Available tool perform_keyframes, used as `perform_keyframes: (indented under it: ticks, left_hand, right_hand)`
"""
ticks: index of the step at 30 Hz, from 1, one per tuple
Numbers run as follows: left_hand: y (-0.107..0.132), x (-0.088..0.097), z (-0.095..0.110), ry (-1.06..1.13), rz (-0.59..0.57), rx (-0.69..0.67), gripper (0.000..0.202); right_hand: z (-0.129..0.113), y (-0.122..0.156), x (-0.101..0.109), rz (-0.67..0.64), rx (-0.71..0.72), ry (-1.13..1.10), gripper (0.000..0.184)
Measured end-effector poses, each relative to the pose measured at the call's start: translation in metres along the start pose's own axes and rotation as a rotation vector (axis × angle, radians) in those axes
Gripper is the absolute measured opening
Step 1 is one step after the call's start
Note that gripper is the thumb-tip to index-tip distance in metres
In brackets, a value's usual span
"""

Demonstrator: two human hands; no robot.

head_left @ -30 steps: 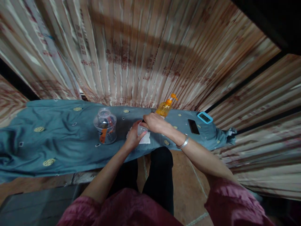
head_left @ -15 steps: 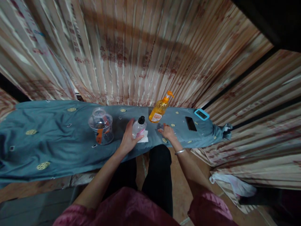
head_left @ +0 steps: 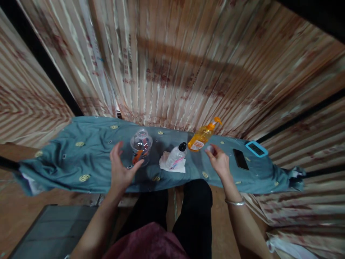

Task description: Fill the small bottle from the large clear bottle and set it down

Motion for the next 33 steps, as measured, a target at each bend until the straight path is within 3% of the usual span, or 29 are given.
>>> perform_keyframes:
  ticks: [2, 5, 8, 11, 18, 27, 33]
  left_hand:
    - [-0.018, -0.016, -0.014, 0.029, -0.013, 0.097, 0.128]
    - [-0.036, -0.05, -0.025, 0.114, -0.112, 0.236, 0.136]
    - [-0.041, -0.069, -0.022, 0.143, -0.171, 0.285, 0.115]
    - [-0.038, -0.071, -0.012, 0.172, -0.18, 0.234, 0.098]
    - [-0.025, -0.075, -0.01, 0.222, -0.175, 0.232, 0.1]
    - [-0.021, -0.084, -0.006, 0.294, -0.2, 0.214, 0.096]
    - [-0.019, -0.086, -0.005, 0.325, -0.202, 0.2, 0.096]
  right_hand:
    - [-0.044, 0.01, 0.02, 0.038, 0.176, -0.06, 0.044]
    - [-0.128, 0.026, 0.018, -0.06, 0.485, -0.116, 0.051]
    - [-0.2, 0.026, 0.0, -0.154, 0.685, -0.091, 0.035]
    - [-0.241, 0.016, -0.008, -0.203, 0.786, -0.031, 0.031]
    - [-0.262, 0.016, 0.011, -0.295, 0.923, 0.119, 0.035]
    - [-0.276, 0.024, 0.019, -0.373, 1.053, 0.286, 0.018]
    - [-0.28, 0.026, 0.016, -0.393, 1.024, 0.39, 0.016]
Point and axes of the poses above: each hand's wrist, its own y-axis away from the middle knuckle, its own x-axis out of the back of the hand, z = x × y, the point moved 7 cm from there along -y, towards the middle knuckle, and after that the axes turned 3 degrees about -y, right-handed, at the moved point
